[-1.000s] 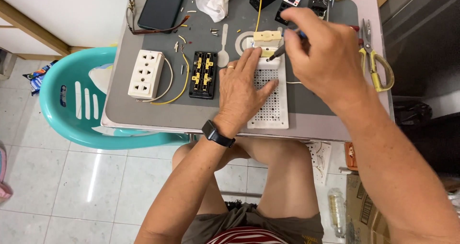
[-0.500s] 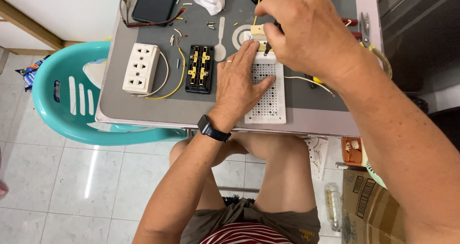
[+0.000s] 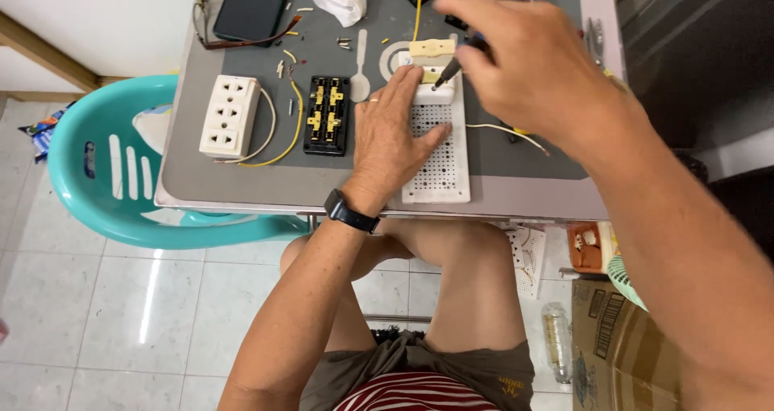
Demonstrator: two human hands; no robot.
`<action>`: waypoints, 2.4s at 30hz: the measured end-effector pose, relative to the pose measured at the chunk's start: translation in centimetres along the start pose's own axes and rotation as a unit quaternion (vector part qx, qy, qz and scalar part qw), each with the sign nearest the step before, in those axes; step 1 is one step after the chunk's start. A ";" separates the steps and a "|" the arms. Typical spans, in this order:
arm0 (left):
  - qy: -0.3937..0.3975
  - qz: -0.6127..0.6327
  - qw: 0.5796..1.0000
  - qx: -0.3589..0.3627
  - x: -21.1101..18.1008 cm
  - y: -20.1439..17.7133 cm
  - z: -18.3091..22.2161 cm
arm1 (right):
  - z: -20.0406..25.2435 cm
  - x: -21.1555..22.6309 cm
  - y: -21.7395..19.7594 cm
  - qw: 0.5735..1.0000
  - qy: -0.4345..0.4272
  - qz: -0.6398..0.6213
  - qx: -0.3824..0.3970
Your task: Disassembling an electrical power strip and related components by unscrewing terminals and removing wires.
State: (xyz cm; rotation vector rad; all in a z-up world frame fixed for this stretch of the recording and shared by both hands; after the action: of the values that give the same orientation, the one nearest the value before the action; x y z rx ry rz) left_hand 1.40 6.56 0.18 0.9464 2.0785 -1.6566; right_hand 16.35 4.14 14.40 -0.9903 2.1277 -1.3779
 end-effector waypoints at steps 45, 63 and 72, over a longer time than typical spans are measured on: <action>0.142 0.186 0.957 0.171 -3.2 -5.7 -6.7 | 0.4 -2.0 3.0 0.958 0.147 -0.111 -0.219; 0.155 0.197 0.966 0.064 -1.4 -2.8 -5.4 | -0.9 -3.6 6.8 0.966 0.147 0.200 -0.073; 0.134 0.234 0.960 -0.079 -1.2 -1.5 -4.0 | -1.8 -3.2 7.3 0.960 0.195 0.198 0.001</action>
State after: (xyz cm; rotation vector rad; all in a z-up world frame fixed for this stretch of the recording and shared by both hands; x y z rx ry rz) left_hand 1.85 9.81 3.13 1.5327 1.9034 -1.1555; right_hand 14.80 9.49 8.38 -0.2680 2.4285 -1.4501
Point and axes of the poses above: each hand's wrist, its own z-axis away from the middle knuckle, its own y-axis out of the palm, x = y × z, the point moved 2 cm from there along -z, towards the middle knuckle, and after that the axes turned 13 degrees about -y, right-handed, at the moved point
